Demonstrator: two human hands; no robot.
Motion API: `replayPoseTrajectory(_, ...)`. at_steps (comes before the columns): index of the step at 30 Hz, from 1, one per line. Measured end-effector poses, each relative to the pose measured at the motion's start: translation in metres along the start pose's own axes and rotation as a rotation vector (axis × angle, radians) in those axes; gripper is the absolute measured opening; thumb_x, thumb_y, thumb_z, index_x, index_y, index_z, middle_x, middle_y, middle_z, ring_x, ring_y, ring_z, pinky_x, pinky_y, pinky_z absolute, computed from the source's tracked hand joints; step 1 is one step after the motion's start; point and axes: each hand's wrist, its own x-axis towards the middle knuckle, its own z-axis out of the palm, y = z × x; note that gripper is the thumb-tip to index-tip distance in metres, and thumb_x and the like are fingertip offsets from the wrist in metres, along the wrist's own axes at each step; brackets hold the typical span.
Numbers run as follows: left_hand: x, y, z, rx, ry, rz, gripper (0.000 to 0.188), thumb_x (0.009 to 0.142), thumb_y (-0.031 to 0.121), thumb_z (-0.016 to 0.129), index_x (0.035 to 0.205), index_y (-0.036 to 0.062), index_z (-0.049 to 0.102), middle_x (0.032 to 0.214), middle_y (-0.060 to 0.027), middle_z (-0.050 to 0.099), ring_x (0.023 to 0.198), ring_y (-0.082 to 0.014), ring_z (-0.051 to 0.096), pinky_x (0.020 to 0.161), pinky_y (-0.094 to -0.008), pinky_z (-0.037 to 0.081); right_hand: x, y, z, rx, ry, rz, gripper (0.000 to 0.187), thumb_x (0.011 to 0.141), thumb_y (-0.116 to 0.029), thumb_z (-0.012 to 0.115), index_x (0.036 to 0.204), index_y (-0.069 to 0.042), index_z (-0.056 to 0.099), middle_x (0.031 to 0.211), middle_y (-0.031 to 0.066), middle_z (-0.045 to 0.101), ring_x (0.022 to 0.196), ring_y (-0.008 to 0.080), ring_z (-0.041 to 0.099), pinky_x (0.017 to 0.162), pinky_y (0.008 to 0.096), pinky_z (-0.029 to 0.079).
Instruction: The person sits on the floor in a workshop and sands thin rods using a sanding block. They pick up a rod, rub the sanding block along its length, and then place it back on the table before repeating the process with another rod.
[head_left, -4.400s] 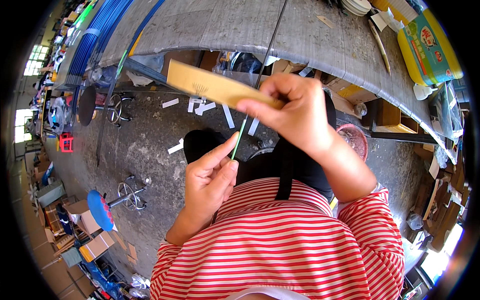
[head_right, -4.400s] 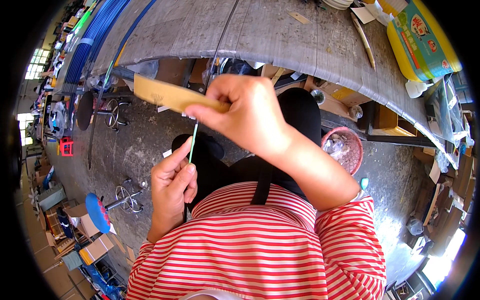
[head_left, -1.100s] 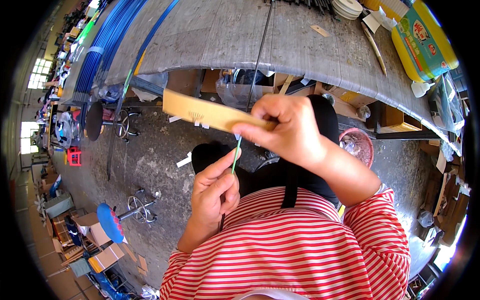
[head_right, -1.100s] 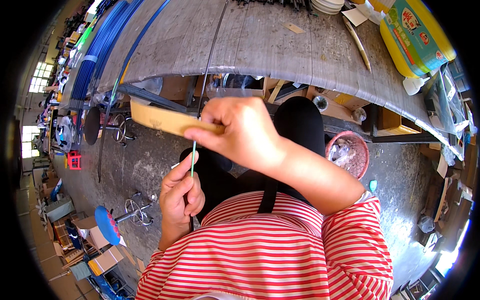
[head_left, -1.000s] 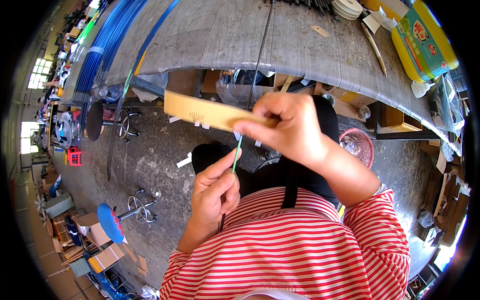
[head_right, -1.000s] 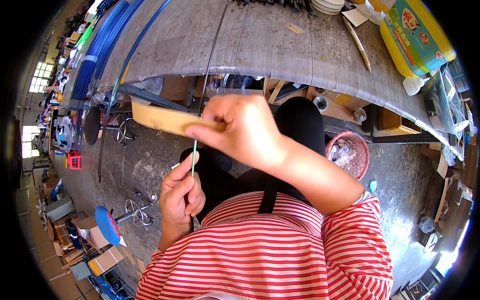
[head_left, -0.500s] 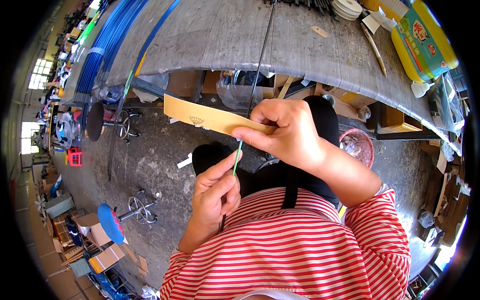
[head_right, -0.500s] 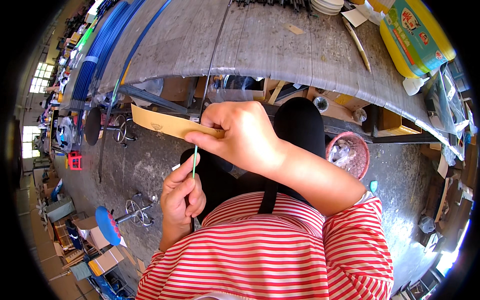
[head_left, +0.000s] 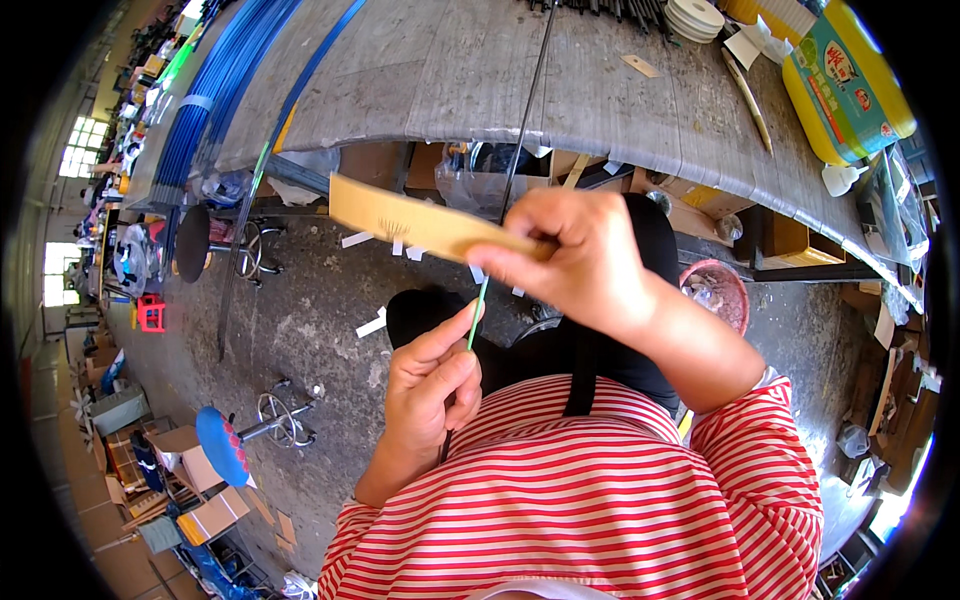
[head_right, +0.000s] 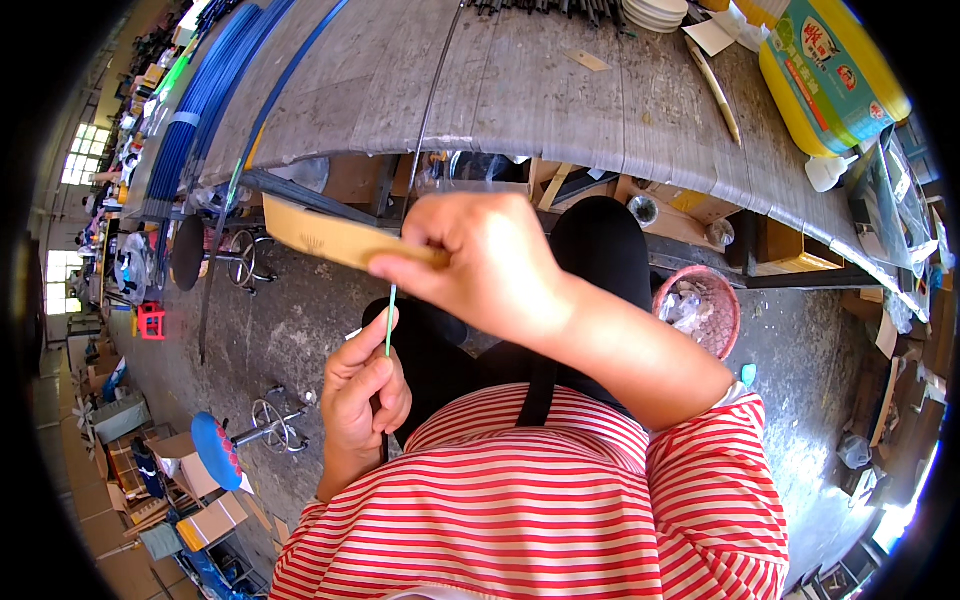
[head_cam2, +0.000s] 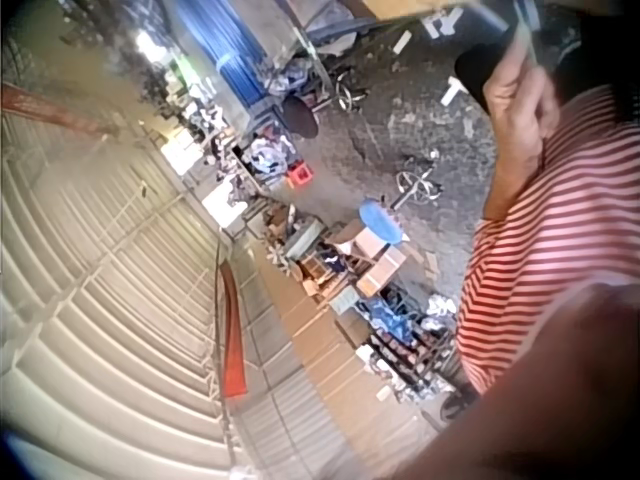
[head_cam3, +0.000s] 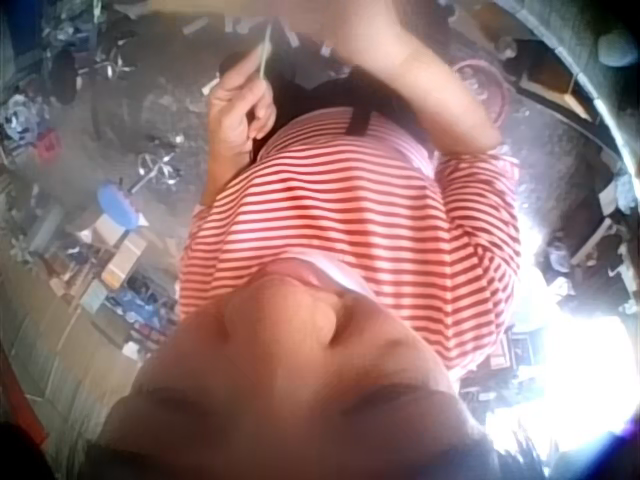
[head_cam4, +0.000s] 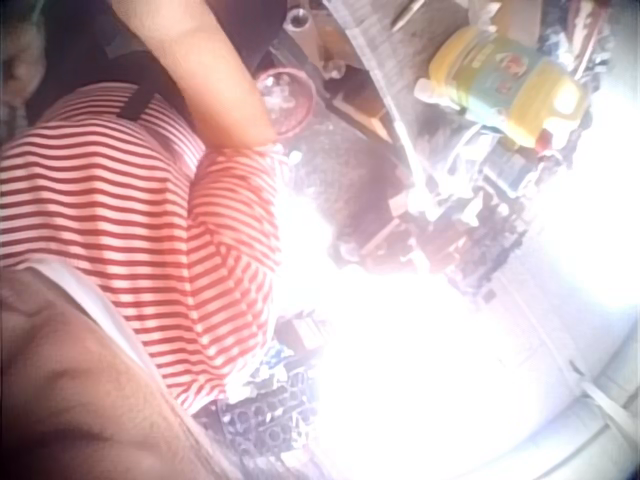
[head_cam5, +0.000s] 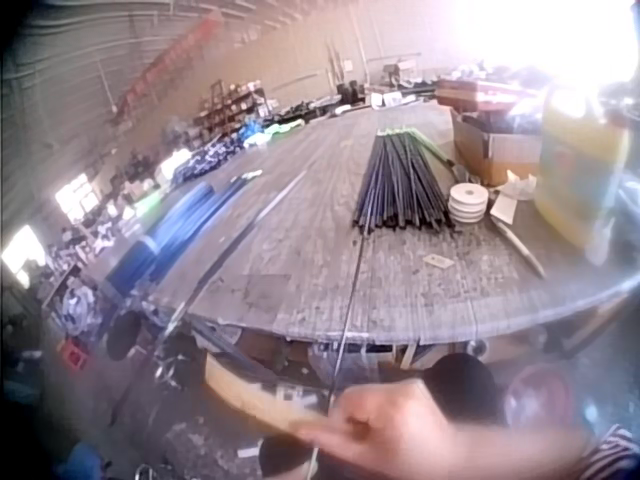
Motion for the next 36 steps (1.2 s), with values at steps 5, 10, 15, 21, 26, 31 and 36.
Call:
replayPoseTrajectory(5,0.0,0.001,0.002,0.022,0.021,-0.001,0.04,0.086,0.004,0.045,0.125,0.0025,0.041,0.053,-0.0018,0.039,0.031,-0.004,0.028,0.028,-0.0174,0.025,0.007,-0.003,-0.007,0.008,0.06,0.074,0.03,0.065,-0.022,0.074,0.056,-0.004,0.051,0.049,0.0081,0.046,0.041,0.0228,0.047,0.04,0.0304,0.037)
replayPoseTrajectory(10,0.0,0.0,0.001,0.054,0.02,0.025,0.04,0.086,0.004,0.045,0.125,0.0025,0.042,0.053,-0.0016,0.039,0.032,-0.004,0.028,0.028,-0.0173,0.025,0.0,-0.001,0.001,-0.027,0.013,-0.04,0.027,0.065,-0.022,0.074,0.059,-0.003,0.055,0.048,0.0082,0.047,0.041,0.0215,0.049,0.039,0.0302,0.037)
replayPoseTrajectory(15,0.001,-0.001,0.003,0.067,0.034,0.047,0.04,0.085,0.002,0.045,0.125,0.0019,0.042,0.053,-0.0016,0.04,0.032,-0.004,0.028,0.027,-0.0171,0.025,0.006,0.0,-0.002,-0.006,0.038,0.029,0.027,0.066,-0.021,0.074,0.059,-0.003,0.054,0.049,0.0082,0.048,0.042,0.0219,0.049,0.04,0.0301,0.038)
replayPoseTrajectory(21,0.0,-0.002,0.003,0.092,0.052,0.059,0.039,0.085,0.001,0.046,0.124,0.0016,0.044,0.054,-0.0016,0.041,0.032,-0.0037,0.028,0.028,-0.0169,0.025,0.006,0.0,-0.003,-0.014,0.043,0.073,0.026,0.065,-0.02,0.074,0.059,-0.003,0.055,0.049,0.0081,0.048,0.042,0.0221,0.049,0.04,0.0301,0.038)
replayPoseTrajectory(26,0.0,-0.002,0.002,0.101,0.073,0.05,0.039,0.085,0.001,0.046,0.124,0.0019,0.044,0.054,-0.0017,0.042,0.032,-0.0037,0.028,0.028,-0.017,0.025,-0.002,-0.002,0.005,-0.046,0.008,-0.03,0.029,0.065,-0.022,0.074,0.057,-0.004,0.053,0.05,0.0082,0.049,0.041,0.0223,0.049,0.04,0.031,0.038)
replayPoseTrajectory(31,-0.001,-0.003,0.002,0.12,0.078,0.064,0.039,0.084,0.001,0.046,0.124,0.002,0.044,0.054,-0.0019,0.042,0.032,-0.0037,0.028,0.028,-0.0171,0.025,0.007,0.003,0.001,-0.017,0.053,0.046,0.028,0.065,-0.022,0.074,0.058,-0.004,0.054,0.049,0.0086,0.049,0.041,0.0216,0.05,0.039,0.0307,0.038)
replayPoseTrajectory(36,0.0,-0.001,0.001,0.095,0.078,0.036,0.039,0.085,0.003,0.046,0.124,0.0021,0.044,0.053,-0.0023,0.041,0.031,-0.0043,0.028,0.027,-0.0178,0.025,0.002,0.004,0.005,-0.024,0.037,-0.015,0.029,0.066,-0.022,0.073,0.057,-0.004,0.052,0.049,0.0084,0.048,0.041,0.0232,0.049,0.04,0.0305,0.039)
